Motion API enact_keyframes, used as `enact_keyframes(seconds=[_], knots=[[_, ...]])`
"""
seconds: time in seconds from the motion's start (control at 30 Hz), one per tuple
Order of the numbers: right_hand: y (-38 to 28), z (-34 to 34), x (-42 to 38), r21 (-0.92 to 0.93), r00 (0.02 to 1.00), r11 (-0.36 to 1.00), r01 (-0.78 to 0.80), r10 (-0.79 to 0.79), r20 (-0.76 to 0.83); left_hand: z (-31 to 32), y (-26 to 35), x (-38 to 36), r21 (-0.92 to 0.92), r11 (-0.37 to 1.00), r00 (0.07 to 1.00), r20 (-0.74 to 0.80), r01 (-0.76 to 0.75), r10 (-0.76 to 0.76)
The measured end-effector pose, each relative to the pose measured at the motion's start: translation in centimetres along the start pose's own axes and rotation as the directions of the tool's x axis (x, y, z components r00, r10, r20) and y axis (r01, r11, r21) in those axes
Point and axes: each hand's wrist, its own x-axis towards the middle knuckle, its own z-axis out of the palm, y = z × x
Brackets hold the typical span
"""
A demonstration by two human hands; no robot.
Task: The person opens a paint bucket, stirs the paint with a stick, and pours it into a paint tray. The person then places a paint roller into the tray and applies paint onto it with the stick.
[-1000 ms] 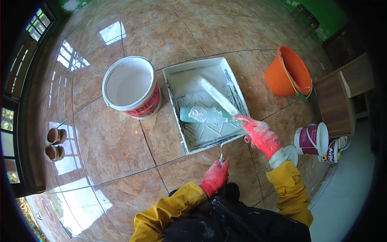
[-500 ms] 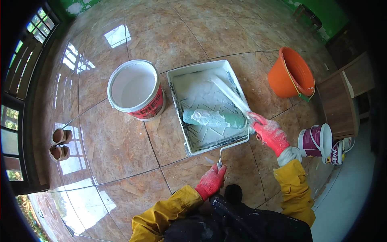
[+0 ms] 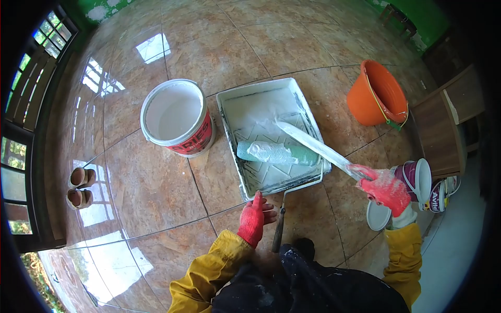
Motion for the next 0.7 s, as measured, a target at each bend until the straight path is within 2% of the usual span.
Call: enact_keyframes(seconds=[0.03,0.1,0.13,0.2,0.33,0.47,0.53,0.63,0.7], knots=[[0.2,-0.4,-0.5,0.001,1.000,1.000,0.003,-0.003,0.002,0.0,0.1,0.2,0.000,1.000,1.000,-0.002,-0.002,0.002],[1.4,-1.4,-1.2,-0.068,0.996,0.994,0.089,-0.086,0.036,0.2,0.2,0.9,-0.120,0.992,0.998,-0.044,0.040,-0.045],[1.8,-1.7,-1.3,-0.136,0.990,0.980,0.143,-0.139,0.038,0.3,0.2,1.2,-0.118,0.992,0.998,-0.040,0.042,-0.047],[2.1,-2.0,-0.8,-0.133,0.990,0.982,0.138,-0.132,0.052,0.5,0.4,1.5,-0.222,0.974,0.993,-0.098,0.045,-0.068],[1.5,-1.8,1.4,-0.096,0.987,0.984,0.148,-0.140,0.086,0.9,1.6,1.0,-0.307,0.950,0.984,-0.146,0.049,-0.098],[0.8,1.3,4.6,0.026,0.985,0.990,0.142,-0.144,0.099,-1.3,2.6,1.3,-0.211,0.978,0.985,-0.166,-0.001,-0.035],[0.5,3.0,6.1,-0.006,0.924,0.925,0.379,-0.379,0.050,-1.7,2.8,1.1,-0.185,0.983,0.988,-0.150,0.012,-0.040],[0.1,4.7,8.5,0.012,0.913,0.913,0.407,-0.407,-0.015,-2.1,3.4,-0.2,-0.168,0.984,0.992,-0.104,0.049,-0.067],[-0.9,4.8,8.8,-0.017,0.920,0.920,0.391,-0.391,-0.036,-2.5,4.1,-1.6,0.031,0.999,0.999,-0.036,0.041,-0.039]])
